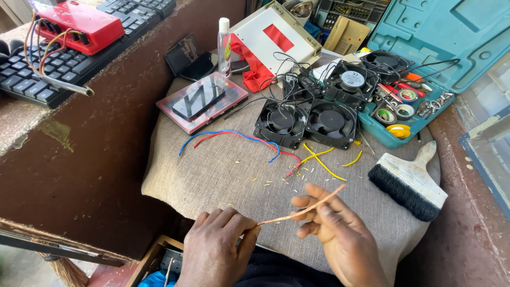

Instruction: Stripping insulation from electrical wires using a utility blade and twisting the copper strands.

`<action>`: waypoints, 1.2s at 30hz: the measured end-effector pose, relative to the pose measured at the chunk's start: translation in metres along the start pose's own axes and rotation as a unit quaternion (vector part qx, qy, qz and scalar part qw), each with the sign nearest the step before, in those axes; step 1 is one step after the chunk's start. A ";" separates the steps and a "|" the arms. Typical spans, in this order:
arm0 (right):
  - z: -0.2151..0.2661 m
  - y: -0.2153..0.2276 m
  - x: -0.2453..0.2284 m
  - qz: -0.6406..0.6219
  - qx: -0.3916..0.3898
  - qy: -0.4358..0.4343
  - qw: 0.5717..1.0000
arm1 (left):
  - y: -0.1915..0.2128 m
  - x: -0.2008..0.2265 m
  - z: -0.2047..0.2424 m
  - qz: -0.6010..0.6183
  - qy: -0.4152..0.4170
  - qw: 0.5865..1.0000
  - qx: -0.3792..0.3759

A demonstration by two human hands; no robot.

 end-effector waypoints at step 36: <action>-0.011 0.003 -0.022 0.107 -0.053 0.122 0.985 | -0.022 -0.011 0.024 0.230 -0.081 0.958 -0.150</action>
Point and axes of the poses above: each hand's wrist, its own z-axis away from the middle knuckle, its own y-axis out of the back of the hand, x = y × z, the point moved 5 cm from there along -z, towards the middle knuckle, and after that the axes turned 7 degrees about -x, right-handed, at the moved point
